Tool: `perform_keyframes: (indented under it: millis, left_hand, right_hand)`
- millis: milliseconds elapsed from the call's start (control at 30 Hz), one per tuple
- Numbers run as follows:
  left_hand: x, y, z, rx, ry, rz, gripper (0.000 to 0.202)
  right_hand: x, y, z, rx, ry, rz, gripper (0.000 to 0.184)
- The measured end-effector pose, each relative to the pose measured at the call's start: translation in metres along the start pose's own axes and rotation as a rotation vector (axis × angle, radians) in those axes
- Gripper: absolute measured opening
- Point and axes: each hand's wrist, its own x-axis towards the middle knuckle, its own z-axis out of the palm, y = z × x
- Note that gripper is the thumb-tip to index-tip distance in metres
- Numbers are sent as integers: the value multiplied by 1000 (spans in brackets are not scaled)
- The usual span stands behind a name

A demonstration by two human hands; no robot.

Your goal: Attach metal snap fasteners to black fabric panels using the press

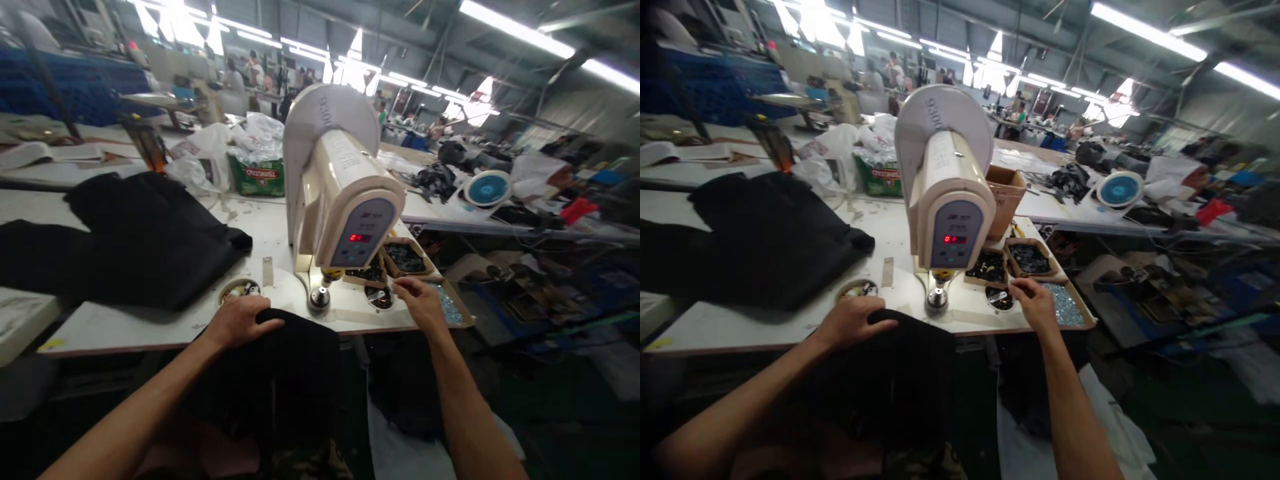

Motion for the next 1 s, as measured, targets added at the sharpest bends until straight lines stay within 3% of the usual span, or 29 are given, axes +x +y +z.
perform_keyframes:
  millis: [167, 300, 500, 700, 1000]
  left_hand:
    - [-2, -1, 2, -17, 45, 7, 52]
    - [-2, -2, 3, -35, 63, 9, 52]
    - [-1, 0, -1, -46, 43, 9, 52]
    - [-1, -2, 0, -57, 57, 9, 51]
    - [-2, -3, 3, -43, 23, -11, 54]
  right_hand:
    - [-38, -38, 94, 466, -139, 133, 40]
    - [-47, -49, 136, 555, -163, 174, 40]
    - [-45, -54, 149, 630, -159, 252, 35]
    - [-40, -61, 151, 521, -214, 171, 29]
    - [-33, -55, 156, 563, -378, 216, 30]
